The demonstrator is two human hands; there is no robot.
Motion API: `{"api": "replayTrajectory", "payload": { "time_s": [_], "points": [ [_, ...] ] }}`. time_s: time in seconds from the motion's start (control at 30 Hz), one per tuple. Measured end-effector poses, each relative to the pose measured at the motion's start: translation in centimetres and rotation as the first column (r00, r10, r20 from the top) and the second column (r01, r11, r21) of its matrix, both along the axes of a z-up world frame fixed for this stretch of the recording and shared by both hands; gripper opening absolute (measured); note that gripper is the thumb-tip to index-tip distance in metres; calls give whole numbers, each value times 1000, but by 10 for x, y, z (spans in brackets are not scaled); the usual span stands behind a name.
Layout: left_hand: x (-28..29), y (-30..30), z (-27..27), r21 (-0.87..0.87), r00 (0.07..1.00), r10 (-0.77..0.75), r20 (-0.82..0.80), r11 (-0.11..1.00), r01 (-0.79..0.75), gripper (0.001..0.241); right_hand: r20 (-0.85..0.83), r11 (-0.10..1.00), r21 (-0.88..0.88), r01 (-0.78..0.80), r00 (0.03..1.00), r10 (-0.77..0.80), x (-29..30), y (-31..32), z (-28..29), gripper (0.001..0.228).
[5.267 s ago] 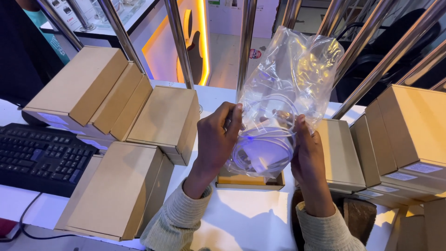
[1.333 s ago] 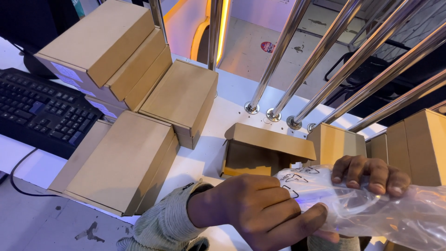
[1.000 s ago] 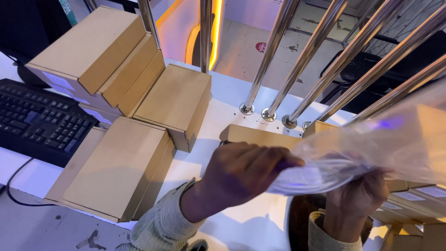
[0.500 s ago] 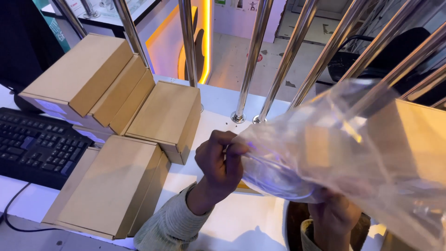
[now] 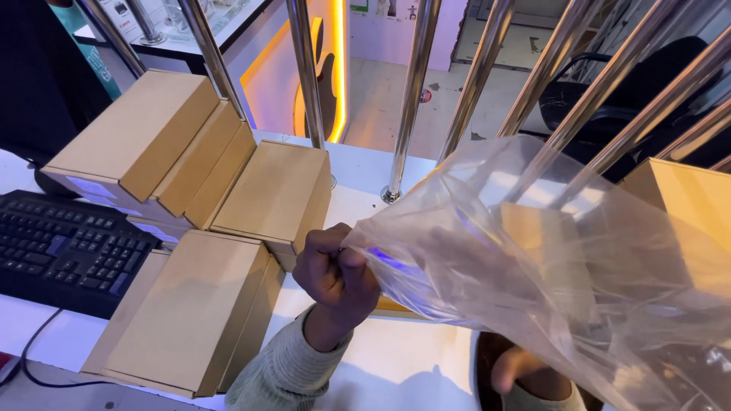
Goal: Wiping a cardboard box, opening it to inspect the packaged cable inside, and then repacking it.
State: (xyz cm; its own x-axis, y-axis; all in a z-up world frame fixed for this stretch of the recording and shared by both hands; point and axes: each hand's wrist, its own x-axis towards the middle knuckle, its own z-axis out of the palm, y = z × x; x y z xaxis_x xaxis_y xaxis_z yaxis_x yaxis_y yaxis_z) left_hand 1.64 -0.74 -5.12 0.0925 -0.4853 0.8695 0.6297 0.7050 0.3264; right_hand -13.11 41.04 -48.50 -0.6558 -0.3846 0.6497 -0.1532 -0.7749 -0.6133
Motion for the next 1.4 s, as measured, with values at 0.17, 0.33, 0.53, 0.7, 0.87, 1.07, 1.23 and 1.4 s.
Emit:
{"api": "replayTrajectory", "payload": {
  "time_s": [0.17, 0.33, 0.53, 0.7, 0.87, 1.07, 1.23, 1.4],
  "points": [
    [13, -4, 11, -25, 990, 133, -44, 991, -134, 34, -138, 996, -22, -84, 987, 80, -48, -50, 37, 51],
    [18, -2, 26, -155, 997, 68, -21, 985, -71, 27, -251, 986, -14, -167, 955, 158, -85, -113, 101, 46],
    [35, 16, 67, -184, 947, -52, 318, 976, 115, 36, -373, 971, -19, -240, 902, 216, -87, -215, 239, 43],
    [38, 15, 83, -411, 943, 208, 261, 907, -87, 31, -462, 957, -14, -288, 851, 249, -68, -265, 333, 43],
    [38, 22, 89, -496, 938, 321, 132, 840, -218, 27, -546, 943, -30, -330, 796, 261, -37, -278, 395, 44],
    [40, 25, 84, -559, 890, 444, 107, 767, -315, 35, -448, 897, 68, -438, 790, 419, -23, -274, 409, 46],
    [43, 24, 88, -576, 881, 469, 56, 736, -355, 34, -440, 894, 82, -441, 789, 429, -22, -275, 408, 38],
    [44, 25, 88, -586, 870, 493, 3, 706, -398, 32, -436, 896, 37, -443, 799, 414, -10, -277, 409, 41]
  ]
}}
